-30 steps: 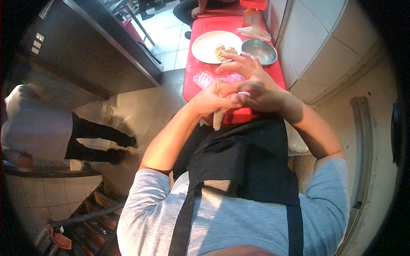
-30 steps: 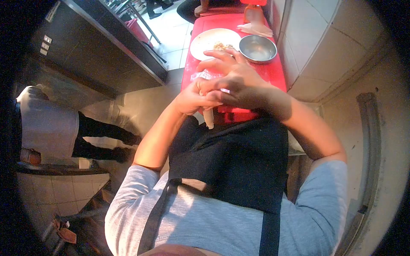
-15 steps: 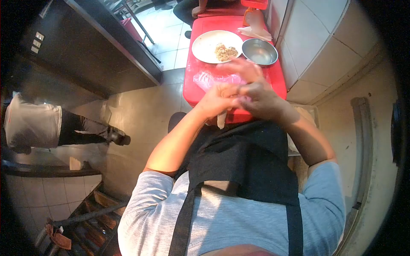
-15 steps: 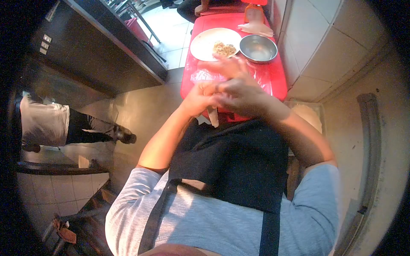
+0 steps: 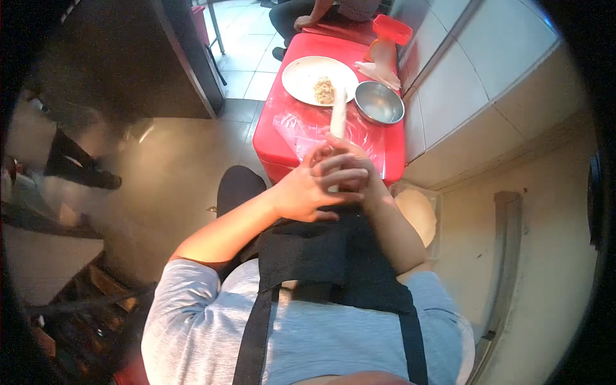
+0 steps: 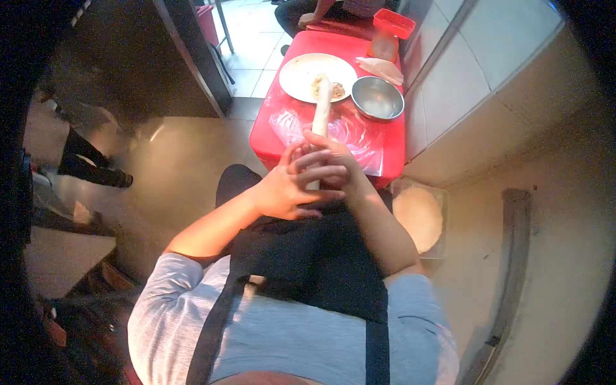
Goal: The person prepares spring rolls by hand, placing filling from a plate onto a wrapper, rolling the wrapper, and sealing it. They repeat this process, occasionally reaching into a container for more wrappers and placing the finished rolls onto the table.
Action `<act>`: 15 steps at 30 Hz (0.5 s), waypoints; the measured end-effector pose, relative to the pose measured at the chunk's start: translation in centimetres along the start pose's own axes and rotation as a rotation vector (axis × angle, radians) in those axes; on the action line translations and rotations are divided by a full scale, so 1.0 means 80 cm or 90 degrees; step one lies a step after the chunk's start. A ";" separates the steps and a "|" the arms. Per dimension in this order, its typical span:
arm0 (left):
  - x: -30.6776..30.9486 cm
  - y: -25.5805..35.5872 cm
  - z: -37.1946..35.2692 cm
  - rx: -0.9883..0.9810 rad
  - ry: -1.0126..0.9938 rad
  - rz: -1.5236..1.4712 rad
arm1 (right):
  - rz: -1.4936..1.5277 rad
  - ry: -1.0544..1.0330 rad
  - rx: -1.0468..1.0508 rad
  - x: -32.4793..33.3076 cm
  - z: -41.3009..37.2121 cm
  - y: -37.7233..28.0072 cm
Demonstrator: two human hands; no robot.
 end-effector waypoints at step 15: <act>-0.100 -0.194 -0.002 0.615 0.164 -0.721 | -1.102 0.120 0.236 -0.004 0.000 -0.097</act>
Point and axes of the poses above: each hand's wrist, its own z-axis towards the middle knuckle, its own x-axis out of the back of the hand, y = z × x, the point moved 8 cm from there along z, towards the middle knuckle, and after that the axes turned 4 degrees about z, right-handed, at the moved point
